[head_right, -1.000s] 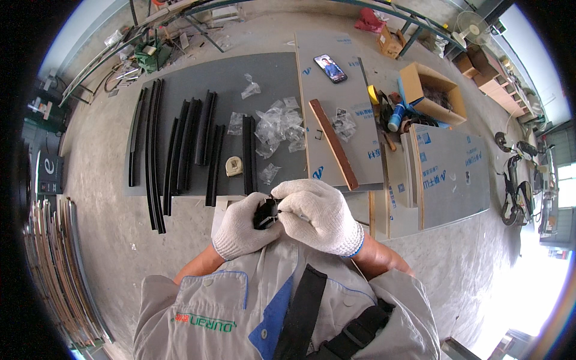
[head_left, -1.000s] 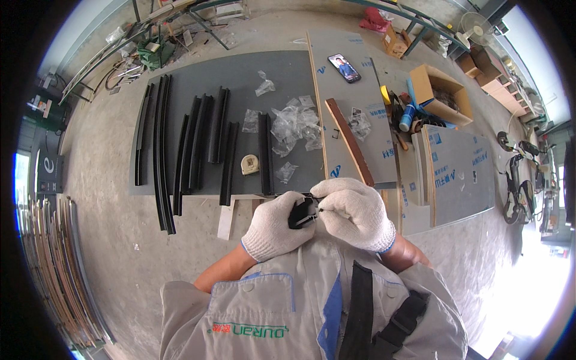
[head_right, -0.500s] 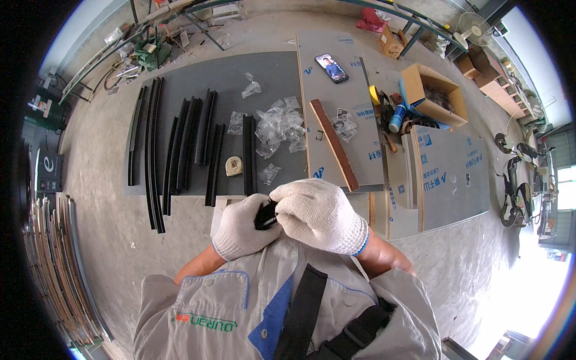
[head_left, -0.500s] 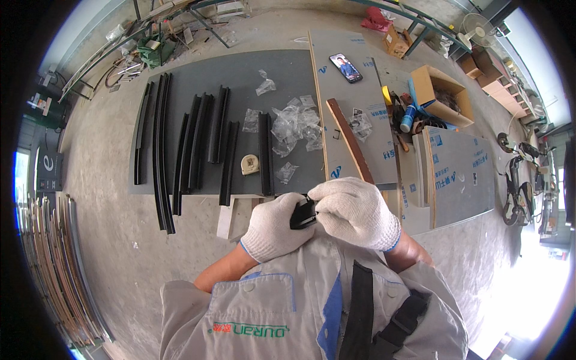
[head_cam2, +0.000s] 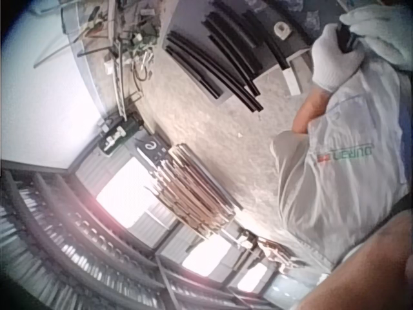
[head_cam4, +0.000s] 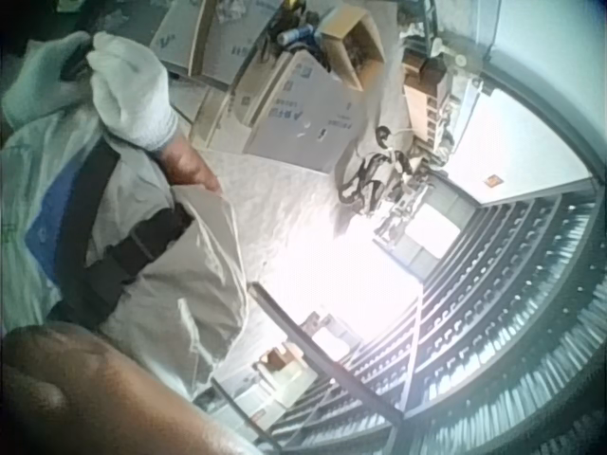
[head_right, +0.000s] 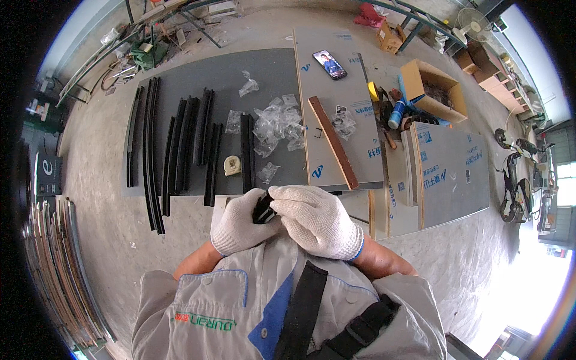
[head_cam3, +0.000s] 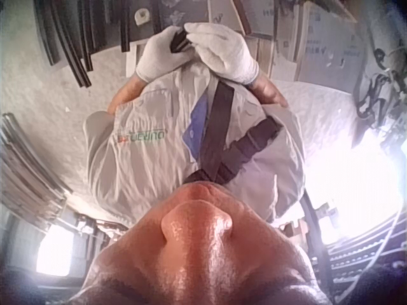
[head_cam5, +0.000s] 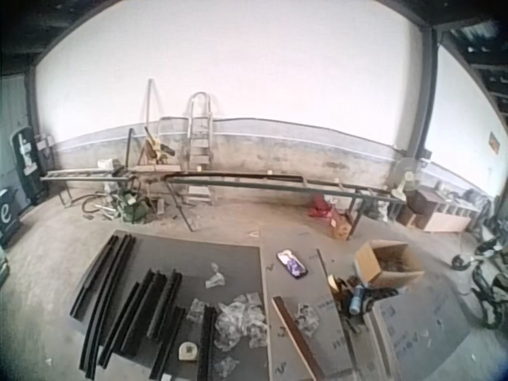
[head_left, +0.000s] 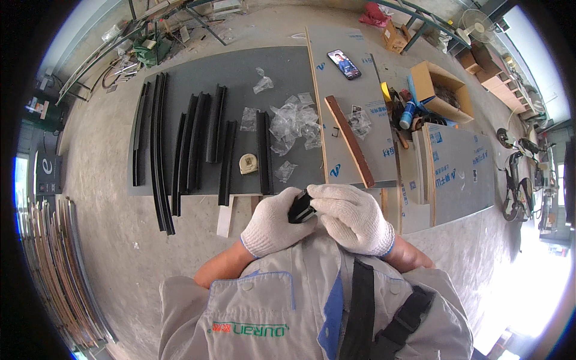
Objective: The person joins black metal rails with corner connectors and secures them by tapping with a wooden block.
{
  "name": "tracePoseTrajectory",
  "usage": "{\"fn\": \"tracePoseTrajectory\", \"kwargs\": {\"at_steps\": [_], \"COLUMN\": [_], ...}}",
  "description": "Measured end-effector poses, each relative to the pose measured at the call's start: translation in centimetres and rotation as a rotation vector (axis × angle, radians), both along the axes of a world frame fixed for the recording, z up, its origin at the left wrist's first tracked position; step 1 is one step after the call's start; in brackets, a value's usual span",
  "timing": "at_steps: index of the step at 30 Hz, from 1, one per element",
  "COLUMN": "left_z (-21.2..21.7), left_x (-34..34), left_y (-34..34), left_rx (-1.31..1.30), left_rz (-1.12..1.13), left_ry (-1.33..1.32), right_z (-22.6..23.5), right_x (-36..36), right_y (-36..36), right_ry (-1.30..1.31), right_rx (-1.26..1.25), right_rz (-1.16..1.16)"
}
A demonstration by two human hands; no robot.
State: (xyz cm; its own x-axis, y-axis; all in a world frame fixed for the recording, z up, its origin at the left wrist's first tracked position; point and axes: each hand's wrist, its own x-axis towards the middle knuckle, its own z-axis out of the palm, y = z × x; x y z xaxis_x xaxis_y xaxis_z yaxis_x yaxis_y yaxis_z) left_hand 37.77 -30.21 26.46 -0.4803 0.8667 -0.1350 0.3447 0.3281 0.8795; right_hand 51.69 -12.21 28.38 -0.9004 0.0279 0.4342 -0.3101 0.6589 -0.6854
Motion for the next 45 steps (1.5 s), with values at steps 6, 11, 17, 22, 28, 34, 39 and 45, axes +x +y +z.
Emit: {"fn": "tracePoseTrajectory", "kwargs": {"at_steps": [6,11,17,22,28,34,39,45], "left_z": [1.0,0.3,-1.4,-3.2,-5.6,-4.8,-3.8,-1.2], "left_x": [-0.8,-1.0,-1.5,-1.6,-2.2,-4.3,-5.4,-5.3], "left_y": [0.7,1.6,2.2,-0.8,-2.5,-1.8,0.1,1.5], "left_rx": [-0.037,-0.008,-0.051,-0.048,-0.181,-0.127,-0.068,-0.062], "left_rz": [-0.029,-0.012,0.09,0.288,0.412,0.484,0.432,0.322], "left_ry": [-0.163,-0.166,-0.04,0.015,0.112,0.325,0.487,0.614], "right_z": [-0.5,-1.2,-8.1,-19.9,-24.0,-6.3,0.4,1.1], "right_x": [0.1,0.0,-1.9,-2.9,-0.7,1.1,3.5,4.1], "right_y": [-0.1,-0.3,2.6,9.4,11.9,3.7,1.5,0.4], "right_ry": [0.029,0.022,-0.153,-0.609,-0.698,-0.601,-0.496,-0.477], "right_rx": [0.0,-0.017,-0.232,0.38,0.202,-0.702,-0.801,-0.413], "right_rz": [-0.045,-0.117,-0.309,-0.998,-0.881,-0.393,-0.34,-0.264]}}
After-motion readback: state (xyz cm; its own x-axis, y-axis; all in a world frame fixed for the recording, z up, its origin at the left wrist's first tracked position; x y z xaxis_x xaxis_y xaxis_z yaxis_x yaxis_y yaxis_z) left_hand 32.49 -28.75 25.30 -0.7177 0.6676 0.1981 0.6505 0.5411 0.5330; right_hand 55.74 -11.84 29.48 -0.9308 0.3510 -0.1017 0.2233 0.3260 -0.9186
